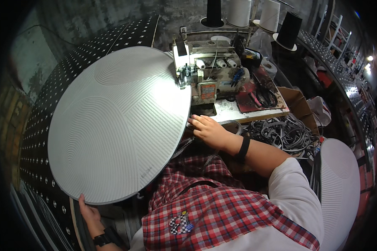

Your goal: Sewing the edges of circular white pads using an industrial overlock sewing machine and trimming thread with scissors.

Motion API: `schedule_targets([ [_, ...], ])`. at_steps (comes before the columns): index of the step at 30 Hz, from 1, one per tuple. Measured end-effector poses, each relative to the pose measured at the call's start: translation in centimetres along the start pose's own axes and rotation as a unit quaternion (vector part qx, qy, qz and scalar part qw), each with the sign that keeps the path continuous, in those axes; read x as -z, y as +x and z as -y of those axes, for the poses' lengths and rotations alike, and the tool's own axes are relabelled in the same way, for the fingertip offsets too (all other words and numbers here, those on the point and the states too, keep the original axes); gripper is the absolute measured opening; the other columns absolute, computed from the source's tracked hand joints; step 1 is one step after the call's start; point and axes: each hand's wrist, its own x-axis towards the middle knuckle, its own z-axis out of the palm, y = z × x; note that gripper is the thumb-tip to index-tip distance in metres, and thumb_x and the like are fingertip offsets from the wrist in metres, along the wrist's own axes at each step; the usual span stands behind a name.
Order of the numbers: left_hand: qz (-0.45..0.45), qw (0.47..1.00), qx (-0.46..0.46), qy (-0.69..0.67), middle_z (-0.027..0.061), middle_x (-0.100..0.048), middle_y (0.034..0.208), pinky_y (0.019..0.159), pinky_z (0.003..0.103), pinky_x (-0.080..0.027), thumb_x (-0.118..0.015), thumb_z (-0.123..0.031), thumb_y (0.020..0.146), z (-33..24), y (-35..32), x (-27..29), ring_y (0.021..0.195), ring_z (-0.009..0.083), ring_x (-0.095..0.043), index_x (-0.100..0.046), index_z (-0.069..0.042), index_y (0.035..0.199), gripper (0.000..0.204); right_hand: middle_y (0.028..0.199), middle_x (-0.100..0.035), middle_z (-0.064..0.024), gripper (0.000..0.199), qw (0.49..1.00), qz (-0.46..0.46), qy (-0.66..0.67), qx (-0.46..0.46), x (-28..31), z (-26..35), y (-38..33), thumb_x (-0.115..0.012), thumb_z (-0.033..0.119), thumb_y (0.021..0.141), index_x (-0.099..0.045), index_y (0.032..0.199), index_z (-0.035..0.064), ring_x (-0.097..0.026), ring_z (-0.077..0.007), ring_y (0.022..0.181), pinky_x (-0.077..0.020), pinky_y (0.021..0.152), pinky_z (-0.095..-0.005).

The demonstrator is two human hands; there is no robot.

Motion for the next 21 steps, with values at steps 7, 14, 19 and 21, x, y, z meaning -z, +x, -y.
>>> schedule_targets([
  [7,0.037,0.998,0.024,0.048,0.0119,-0.044,0.114,0.088,0.033,-0.034,-0.057,-0.021,0.072,1.7,-1.5,-2.8,0.103,0.0233,-0.044,-0.039,0.005,0.114,0.053,0.113,-0.048,-0.0129,0.018,0.992,0.085,-0.041,0.085,-2.1,-1.1,2.4,-0.049,0.017,0.069,-0.058,0.079,0.0064,-0.042,-0.0249,0.108,-0.0296,0.092,-0.0378],
  [14,0.096,0.995,0.02,0.003,0.0127,-0.048,0.107,0.079,0.033,-0.042,-0.055,-0.018,0.072,4.4,-2.4,-5.3,0.095,0.0226,-0.05,-0.041,0.006,0.11,0.047,0.079,-0.053,-0.0096,0.016,0.98,0.134,0.088,0.116,-0.9,2.4,2.6,-0.046,0.013,0.073,-0.05,0.086,0.007,-0.056,-0.0264,0.072,-0.0463,0.059,-0.0359],
  [19,0.119,0.993,0.018,0.014,0.0077,-0.052,0.098,0.066,0.03,-0.044,-0.054,-0.016,0.073,6.6,-3.3,-6.6,0.086,0.0196,-0.053,-0.045,0.001,0.106,0.038,0.076,-0.056,-0.014,0.022,0.927,0.276,0.248,0.053,0.9,5.9,0.7,-0.046,0.01,0.073,-0.05,0.093,0.0052,-0.056,-0.0317,0.073,-0.0453,0.062,-0.0394],
  [21,0.133,0.991,0.015,0.024,0.0076,-0.052,0.098,0.064,0.029,-0.043,-0.054,-0.016,0.073,7.1,-4.0,-7.8,0.084,0.0189,-0.053,-0.045,0.001,0.105,0.037,0.076,-0.058,-0.0161,0.022,0.899,0.352,0.261,0.021,1.0,6.2,-0.1,-0.049,0.01,0.07,-0.052,0.091,0.0037,-0.056,-0.0341,0.075,-0.0446,0.064,-0.0406],
])
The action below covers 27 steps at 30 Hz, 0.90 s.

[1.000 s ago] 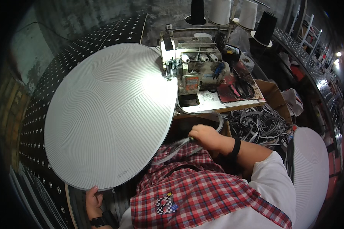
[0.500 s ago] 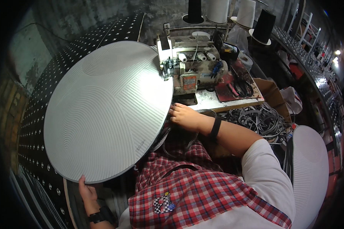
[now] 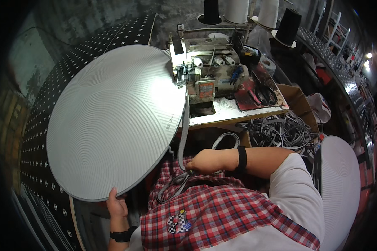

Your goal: Sewing the edges of circular white pads using an industrial overlock sewing machine and trimming thread with scissors.

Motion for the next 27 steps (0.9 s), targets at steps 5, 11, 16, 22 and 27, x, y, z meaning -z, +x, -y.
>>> schedule_targets([
  [5,0.043,0.998,-0.004,0.043,0.0091,-0.054,0.09,0.06,0.028,-0.043,-0.051,-0.015,0.077,2.1,0.1,-1.5,0.074,0.0175,-0.054,-0.047,0.0,0.101,0.028,0.082,-0.059,-0.0146,0.028,0.994,-0.063,0.073,-0.042,0.5,-0.3,-1.2,-0.054,0.021,0.074,-0.053,0.098,0.0065,-0.056,-0.0321,0.078,-0.0442,0.067,-0.0395],
  [11,0.102,0.99,0.041,0.092,0.0094,-0.056,0.08,0.068,0.028,-0.041,-0.047,-0.02,0.082,3.4,0.1,-5.0,0.072,0.0165,-0.053,-0.054,0.001,0.089,0.023,0.079,-0.06,-0.0089,0.039,0.927,-0.137,0.326,-0.121,1.1,0.6,1.1,-0.06,0.023,0.077,-0.047,0.109,0.0054,-0.058,-0.0176,0.071,-0.0446,0.064,-0.0286],
  [16,0.184,0.963,0.038,0.191,0.0071,-0.055,0.08,0.072,0.027,-0.039,-0.04,-0.025,0.087,3.9,1.0,-7.7,0.074,0.0143,-0.051,-0.053,0.0,0.091,0.029,0.078,-0.056,-0.0065,0.037,0.751,-0.189,0.614,-0.152,2.2,2.0,3.3,-0.062,0.02,0.075,-0.047,0.103,0.0004,-0.051,-0.011,0.067,-0.0419,0.055,-0.0237],
  [22,0.23,0.941,0.083,0.235,0.0039,-0.051,0.085,0.077,0.025,-0.035,-0.035,-0.033,0.089,3.6,1.7,-12.1,0.08,0.0109,-0.044,-0.051,-0.001,0.094,0.036,0.076,-0.053,-0.0027,0.023,0.583,-0.316,0.745,-0.073,2.8,1.6,5.6,-0.061,0.014,0.076,-0.047,0.091,0.0043,-0.048,-0.009,0.061,-0.0381,0.049,-0.0215],
  [27,0.255,0.936,-0.024,0.24,0.0082,-0.055,0.087,0.069,0.026,-0.042,-0.039,-0.024,0.087,5.7,3.9,-13.4,0.074,0.0135,-0.052,-0.052,0.0,0.1,0.031,0.077,-0.053,-0.0031,0.018,0.566,-0.363,0.729,-0.131,3.7,0.4,6.5,-0.057,0.013,0.076,-0.047,0.089,0.0039,-0.047,-0.0093,0.061,-0.0383,0.05,-0.0219],
])
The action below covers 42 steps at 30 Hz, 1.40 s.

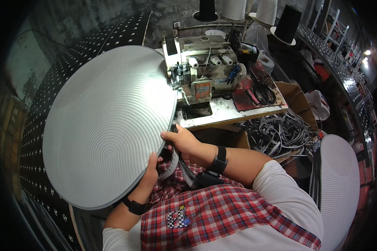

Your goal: Sewing the edges of circular white pads using an industrial overlock sewing machine and trimming thread with scissors.

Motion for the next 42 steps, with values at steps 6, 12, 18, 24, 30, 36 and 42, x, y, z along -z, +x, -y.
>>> schedule_targets([
  [6,0.003,1.0,-0.001,-0.03,0.003,-0.051,0.082,0.075,0.023,-0.035,-0.036,-0.033,0.088,-0.3,1.8,-1.7,0.078,0.0105,-0.045,-0.053,-0.003,0.088,0.035,0.08,-0.052,-0.0033,0.021,0.999,-0.028,0.009,0.013,0.6,0.8,1.1,-0.055,0.013,0.076,-0.046,0.093,0.0045,-0.047,-0.0097,0.067,-0.0387,0.054,-0.0227],
  [12,-0.037,0.997,-0.057,0.048,0.0044,-0.053,0.079,0.072,0.024,-0.037,-0.038,-0.031,0.087,-2.5,2.4,-2.7,0.074,0.0114,-0.048,-0.054,-0.001,0.09,0.033,0.081,-0.052,-0.0037,0.022,0.998,-0.04,0.016,0.038,0.5,1.6,1.6,-0.053,0.01,0.076,-0.046,0.096,0.0037,-0.047,-0.0104,0.068,-0.0391,0.056,-0.0235],
  [18,-0.034,0.992,-0.083,0.09,0.0042,-0.054,0.076,0.069,0.023,-0.039,-0.04,-0.027,0.087,-1.7,3.3,-2.4,0.073,0.0109,-0.049,-0.054,-0.001,0.091,0.03,0.082,-0.053,-0.0061,0.027,0.997,-0.052,0.012,0.052,0.6,1.7,2.4,-0.053,0.007,0.075,-0.045,0.1,0.0003,-0.048,-0.0102,0.066,-0.0399,0.055,-0.0235],
  [24,-0.078,0.994,-0.072,-0.023,0.0058,-0.055,0.081,0.068,0.025,-0.04,-0.043,-0.025,0.086,-2.8,5.4,-2.2,0.072,0.0124,-0.049,-0.051,0.002,0.096,0.031,0.078,-0.054,-0.0059,0.027,0.994,-0.077,-0.029,0.077,-0.6,2.8,4.2,-0.054,0.007,0.075,-0.046,0.1,-0.0003,-0.047,-0.0099,0.059,-0.0396,0.05,-0.0236],
  [30,-0.14,0.989,0.02,-0.033,0.0069,-0.057,0.077,0.06,0.023,-0.042,-0.049,-0.03,0.083,-5.8,7.3,0.9,0.065,0.0104,-0.05,-0.056,0.0,0.09,0.031,0.072,-0.056,-0.0049,0.019,0.983,0.025,-0.181,0.033,1.2,4.5,4.1,-0.056,0.018,0.079,-0.052,0.088,0.0032,-0.044,-0.0091,0.051,-0.0375,0.047,-0.0236],
  [36,-0.216,0.922,0.022,-0.32,0.0051,-0.056,0.071,0.048,0.022,-0.041,-0.049,-0.031,0.082,-7.7,7.6,7.0,0.055,0.0107,-0.05,-0.052,-0.004,0.079,0.027,0.077,-0.055,-0.0083,0.033,0.861,-0.201,-0.4,0.243,9.8,10.9,-7.1,-0.06,0.013,0.074,-0.049,0.104,0.0045,-0.053,-0.0153,0.067,-0.0441,0.06,-0.0287],
  [42,0.124,0.988,0.081,-0.051,0.0055,-0.055,0.07,0.051,0.022,-0.043,-0.043,-0.03,0.085,-12.1,4.1,6.8,0.056,0.0126,-0.052,-0.053,-0.002,0.078,0.03,0.089,-0.057,-0.0146,0.033,0.483,-0.673,-0.417,0.374,26.1,15.0,-21.5,-0.054,0.023,0.081,-0.048,0.105,0.0028,-0.055,-0.0233,0.083,-0.042,0.072,-0.0303],
])
